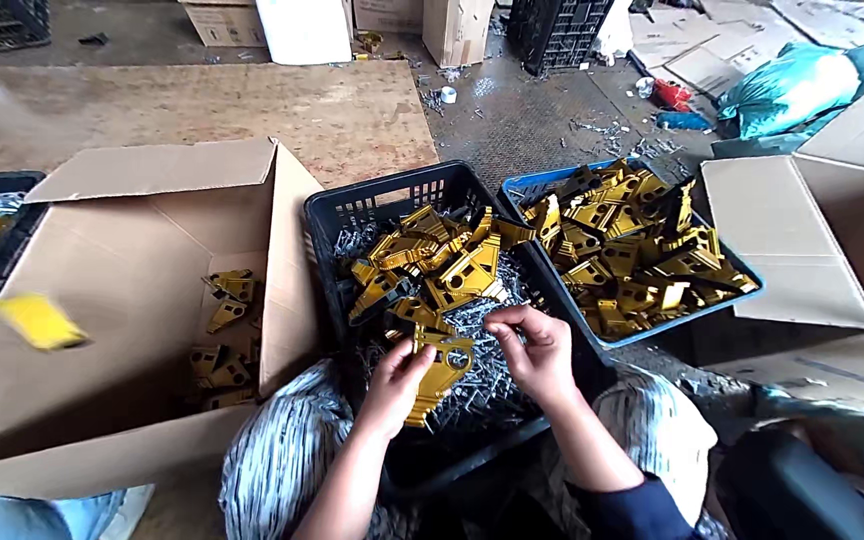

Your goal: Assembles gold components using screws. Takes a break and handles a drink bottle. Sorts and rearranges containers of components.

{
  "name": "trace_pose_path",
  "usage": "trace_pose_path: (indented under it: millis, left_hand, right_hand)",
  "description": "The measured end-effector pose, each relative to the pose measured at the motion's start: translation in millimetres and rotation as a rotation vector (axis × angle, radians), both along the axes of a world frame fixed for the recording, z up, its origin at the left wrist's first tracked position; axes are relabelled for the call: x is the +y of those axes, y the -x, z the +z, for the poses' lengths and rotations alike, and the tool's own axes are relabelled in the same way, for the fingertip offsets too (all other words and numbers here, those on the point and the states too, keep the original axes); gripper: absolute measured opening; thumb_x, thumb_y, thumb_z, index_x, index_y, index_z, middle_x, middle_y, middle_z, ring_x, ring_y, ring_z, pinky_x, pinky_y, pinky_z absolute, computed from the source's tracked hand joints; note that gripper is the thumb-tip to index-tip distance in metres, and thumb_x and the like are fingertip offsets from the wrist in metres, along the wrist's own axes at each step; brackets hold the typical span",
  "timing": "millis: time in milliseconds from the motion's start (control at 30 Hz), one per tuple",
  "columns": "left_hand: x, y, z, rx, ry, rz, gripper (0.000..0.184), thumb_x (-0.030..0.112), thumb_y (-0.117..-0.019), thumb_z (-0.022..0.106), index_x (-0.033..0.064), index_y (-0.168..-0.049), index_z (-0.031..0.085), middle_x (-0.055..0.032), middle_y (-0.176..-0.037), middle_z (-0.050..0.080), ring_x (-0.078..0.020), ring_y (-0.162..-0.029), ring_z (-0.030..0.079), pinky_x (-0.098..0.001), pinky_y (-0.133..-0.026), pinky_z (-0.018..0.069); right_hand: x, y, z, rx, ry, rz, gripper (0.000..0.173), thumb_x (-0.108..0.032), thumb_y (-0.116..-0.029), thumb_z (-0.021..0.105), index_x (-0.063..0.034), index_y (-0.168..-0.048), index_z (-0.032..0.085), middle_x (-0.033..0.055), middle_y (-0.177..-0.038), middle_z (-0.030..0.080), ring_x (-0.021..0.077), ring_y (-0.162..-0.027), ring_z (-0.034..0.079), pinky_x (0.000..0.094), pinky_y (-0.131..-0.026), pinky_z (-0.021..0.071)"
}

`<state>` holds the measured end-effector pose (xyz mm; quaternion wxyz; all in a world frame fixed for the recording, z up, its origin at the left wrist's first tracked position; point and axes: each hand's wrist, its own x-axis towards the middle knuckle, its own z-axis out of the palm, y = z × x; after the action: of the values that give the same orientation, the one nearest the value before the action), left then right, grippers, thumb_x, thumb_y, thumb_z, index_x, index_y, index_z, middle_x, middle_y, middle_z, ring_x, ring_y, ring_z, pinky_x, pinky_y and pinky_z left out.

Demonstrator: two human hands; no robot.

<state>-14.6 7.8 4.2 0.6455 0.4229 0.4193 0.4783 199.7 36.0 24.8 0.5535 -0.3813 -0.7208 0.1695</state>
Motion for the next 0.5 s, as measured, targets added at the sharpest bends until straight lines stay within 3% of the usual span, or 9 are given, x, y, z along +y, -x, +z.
trace_pose_path:
  millis: [100,233,333,400,500]
  left_hand:
    - [-0.9,-3.1,-2.9,0.036,-0.001,0.023,0.026,0.016,-0.1064,0.049,-0.0006,-0.119,0.064,-0.0097,-0.104,0.071,-0.0195,-0.092,0.073,-0.0401,-0.079,0.0642]
    - [-0.4,-9.6,-0.4,0.166,-0.003,0.136,0.039,0.025,-0.1108,0.039,-0.002,-0.121,0.064,-0.0064,-0.109,0.07,-0.0067,-0.102,0.067,-0.0274,-0.093,0.0556]
    - [2.1,-9.0,-1.6,0.141,-0.046,0.228,0.034,0.021,-0.1093,0.042,-0.0002,-0.106,0.069,-0.0036,-0.098,0.071,-0.006,-0.097,0.067,-0.0271,-0.091,0.055]
    - [3.1,-8.0,-1.5,0.112,-0.111,0.278,0.03,0.014,-0.1068,0.045,0.0014,-0.096,0.071,-0.0008,-0.089,0.072,-0.0057,-0.09,0.068,-0.0264,-0.087,0.0562]
    - [4.9,-6.0,-6.0,0.197,-0.232,0.317,0.029,0.012,-0.1036,0.049,0.0045,-0.087,0.071,0.0032,-0.079,0.069,-0.0038,-0.08,0.067,-0.0242,-0.08,0.0557]
  right_hand:
    - [-0.1,9.5,-8.6,-0.125,-0.129,-0.052,0.014,-0.008,-0.0958,0.062,-0.002,-0.092,0.075,0.0064,-0.088,0.076,0.0104,-0.078,0.07,0.0289,-0.073,0.059]
    - [-8.0,23.2,-20.5,-0.319,-0.298,-0.102,0.016,-0.012,-0.0993,0.06,-0.0108,-0.097,0.076,0.0055,-0.089,0.078,0.0162,-0.076,0.071,0.0329,-0.067,0.0527]
    - [-12.0,24.7,-22.9,-0.384,-0.333,-0.125,0.016,-0.014,-0.1012,0.059,-0.0124,-0.1,0.076,0.0038,-0.094,0.079,0.0157,-0.075,0.069,0.0324,-0.065,0.0493]
    - [-14.7,22.4,-24.0,-0.37,-0.227,-0.112,0.021,-0.021,-0.1037,0.059,-0.0095,-0.107,0.076,0.0053,-0.103,0.079,0.0165,-0.083,0.071,0.0326,-0.073,0.0531]
    - [-17.3,16.4,-29.1,-0.21,0.059,0.02,0.028,-0.013,-0.1024,0.055,-0.0017,-0.115,0.077,0.013,-0.123,0.074,0.0203,-0.112,0.071,0.0353,-0.1,0.0556]
